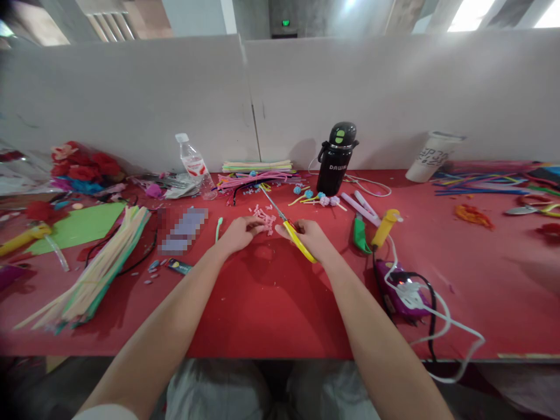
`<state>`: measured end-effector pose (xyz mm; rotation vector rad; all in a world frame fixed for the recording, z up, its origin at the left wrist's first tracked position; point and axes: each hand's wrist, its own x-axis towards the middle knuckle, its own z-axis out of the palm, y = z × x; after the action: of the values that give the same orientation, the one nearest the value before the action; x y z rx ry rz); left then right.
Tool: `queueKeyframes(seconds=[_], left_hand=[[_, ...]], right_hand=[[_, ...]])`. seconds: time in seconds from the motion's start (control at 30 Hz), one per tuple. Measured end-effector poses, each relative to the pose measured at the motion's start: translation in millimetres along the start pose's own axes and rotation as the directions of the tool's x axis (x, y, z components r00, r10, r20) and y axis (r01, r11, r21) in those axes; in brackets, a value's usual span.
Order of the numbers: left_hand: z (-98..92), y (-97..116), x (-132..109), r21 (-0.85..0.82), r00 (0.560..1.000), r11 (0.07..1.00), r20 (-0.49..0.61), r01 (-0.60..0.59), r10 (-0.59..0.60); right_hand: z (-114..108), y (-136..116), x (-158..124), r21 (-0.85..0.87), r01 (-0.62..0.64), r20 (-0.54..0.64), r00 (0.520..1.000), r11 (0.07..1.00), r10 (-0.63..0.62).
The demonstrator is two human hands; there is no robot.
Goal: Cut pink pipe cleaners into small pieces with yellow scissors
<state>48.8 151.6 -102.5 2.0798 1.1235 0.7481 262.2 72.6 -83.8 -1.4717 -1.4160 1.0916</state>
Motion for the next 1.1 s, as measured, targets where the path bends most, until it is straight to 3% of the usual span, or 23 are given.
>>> queueKeyframes(seconds=[0.1, 0.17, 0.27, 0.33, 0.43, 0.5, 0.57, 0.7, 0.87, 0.97, 1.1], left_hand=[[-6.5, -10, 7, 0.007, 0.983, 1.0, -0.184, 0.022, -0.02], [-13.6, -11, 9, -0.111, 0.968, 0.994, -0.248, 0.02, -0.047], [-27.7, -6, 9, -0.356, 0.933, 0.934, -0.345, -0.034, -0.098], [-39.9, 0, 6, -0.49, 0.888, 0.868, -0.43, -0.079, -0.162], [-58.5, 6, 1, -0.626, 0.804, 0.773, -0.512, -0.108, -0.302], [-66.6, 8, -3, -0.67, 0.781, 0.735, -0.513, -0.104, -0.357], [-68.8, 9, -5, -0.699, 0.788, 0.709, -0.486, -0.09, -0.378], [-61.0, 13, -6, -0.732, 0.854, 0.68, -0.371, -0.027, -0.365], [-50.7, 14, -6, -0.693, 0.928, 0.719, -0.231, 0.055, -0.293], [-44.8, 12, -7, -0.627, 0.945, 0.773, -0.186, 0.098, -0.271], [-37.4, 10, -9, -0.546, 0.953, 0.818, -0.108, 0.182, -0.284]], right_hand=[[-2, 3, 2, -0.058, 0.007, -0.056, 0.998, 0.998, -0.01], [-7, 1, 0, -0.038, -0.001, -0.036, 0.999, 0.999, -0.001], [-20, -7, -7, -0.041, -0.01, 0.167, 0.986, 0.999, 0.017], [-31, -12, -13, -0.203, 0.044, 0.279, 0.96, 0.978, 0.015], [-42, -13, -19, -0.517, 0.121, 0.277, 0.96, 0.848, 0.032], [-46, -10, -20, -0.632, 0.099, 0.253, 0.964, 0.769, 0.083], [-48, -6, -19, -0.69, 0.05, 0.209, 0.969, 0.723, 0.133], [-47, 2, -11, -0.754, -0.031, 0.089, 0.985, 0.656, 0.149], [-38, 10, 7, -0.785, -0.188, -0.13, 0.982, 0.59, 0.14], [-32, 13, 16, -0.754, -0.253, -0.207, 0.967, 0.606, 0.147], [-32, 15, 16, -0.707, -0.229, -0.241, 0.968, 0.669, 0.077]])
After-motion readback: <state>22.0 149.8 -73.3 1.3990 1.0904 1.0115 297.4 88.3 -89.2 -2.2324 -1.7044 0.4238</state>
